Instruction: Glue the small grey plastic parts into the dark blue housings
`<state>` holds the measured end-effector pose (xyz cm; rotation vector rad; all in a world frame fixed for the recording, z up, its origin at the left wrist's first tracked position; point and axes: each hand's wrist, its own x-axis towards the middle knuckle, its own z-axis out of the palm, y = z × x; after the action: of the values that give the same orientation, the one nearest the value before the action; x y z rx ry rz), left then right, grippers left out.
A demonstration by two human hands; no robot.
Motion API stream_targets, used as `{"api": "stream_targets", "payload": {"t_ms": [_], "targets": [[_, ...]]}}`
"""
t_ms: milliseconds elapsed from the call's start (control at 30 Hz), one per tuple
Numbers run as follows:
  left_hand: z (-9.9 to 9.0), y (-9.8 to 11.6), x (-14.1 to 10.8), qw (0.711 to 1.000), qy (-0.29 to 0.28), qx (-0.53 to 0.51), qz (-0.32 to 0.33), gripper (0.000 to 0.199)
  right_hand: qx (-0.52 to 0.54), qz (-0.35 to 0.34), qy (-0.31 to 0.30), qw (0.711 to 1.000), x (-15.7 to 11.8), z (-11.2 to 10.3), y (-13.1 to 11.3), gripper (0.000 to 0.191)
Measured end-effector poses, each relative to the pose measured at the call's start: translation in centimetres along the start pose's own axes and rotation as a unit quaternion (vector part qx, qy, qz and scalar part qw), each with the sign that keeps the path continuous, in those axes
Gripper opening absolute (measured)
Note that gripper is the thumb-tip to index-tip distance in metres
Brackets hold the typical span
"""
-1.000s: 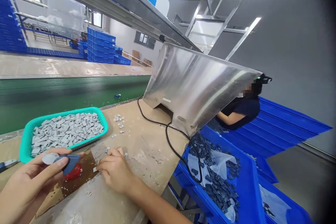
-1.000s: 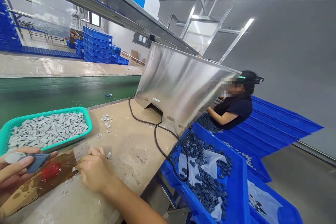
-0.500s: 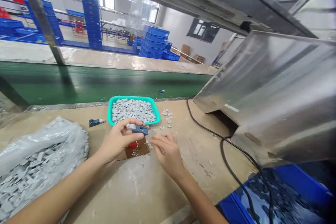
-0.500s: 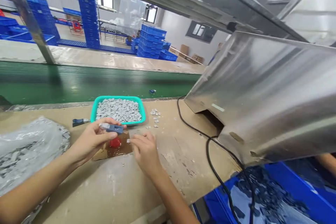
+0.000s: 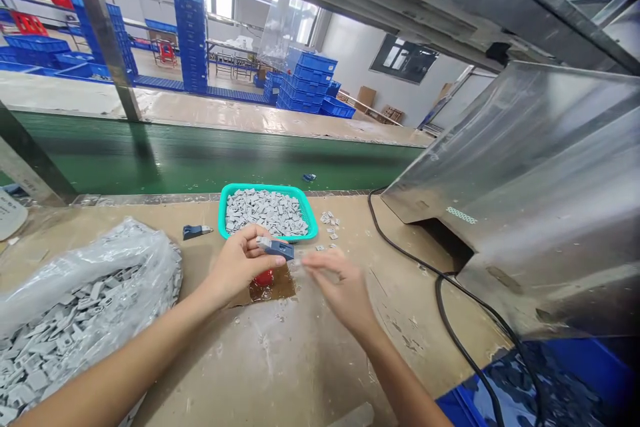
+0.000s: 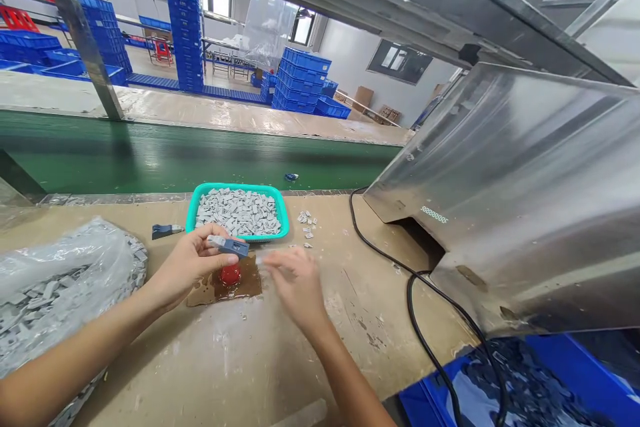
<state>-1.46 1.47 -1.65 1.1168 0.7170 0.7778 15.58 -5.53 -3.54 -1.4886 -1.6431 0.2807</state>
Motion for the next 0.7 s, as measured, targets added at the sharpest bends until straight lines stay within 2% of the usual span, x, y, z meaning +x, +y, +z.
{"api": "stream_targets", "payload": {"t_ms": [67, 200, 400, 533, 633, 700], "targets": [[0.2, 0.2, -0.2, 0.999, 0.003, 0.031, -0.007, 0.028, 0.103, 0.056, 0.043, 0.992, 0.6, -0.9, -1.0, 0.009], [0.6, 0.5, -0.6, 0.998, -0.007, 0.068, -0.015, 0.027, 0.227, 0.097, 0.007, 0.969, 1.1, -1.4, -2.8, 0.007], [0.5, -0.1, -0.5, 0.996, -0.04, 0.075, 0.037, 0.027, 0.209, 0.08, -0.003, 0.975, 1.0, -0.5, -3.5, 0.005], [0.4, -0.3, -0.6, 0.994, -0.018, 0.077, 0.069, 0.024, 0.199, 0.029, -0.01, 0.98, 1.0, -0.4, -3.7, 0.009], [0.8, -0.3, -0.8, 0.997, 0.003, 0.025, 0.078, 0.019, 0.168, -0.006, -0.023, 0.985, 0.6, 0.2, -4.3, 0.02], [1.3, -0.3, -0.9, 0.996, 0.018, -0.052, 0.064, 0.019, 0.13, -0.024, -0.034, 0.991, 0.4, 1.0, -4.7, 0.03]]}}
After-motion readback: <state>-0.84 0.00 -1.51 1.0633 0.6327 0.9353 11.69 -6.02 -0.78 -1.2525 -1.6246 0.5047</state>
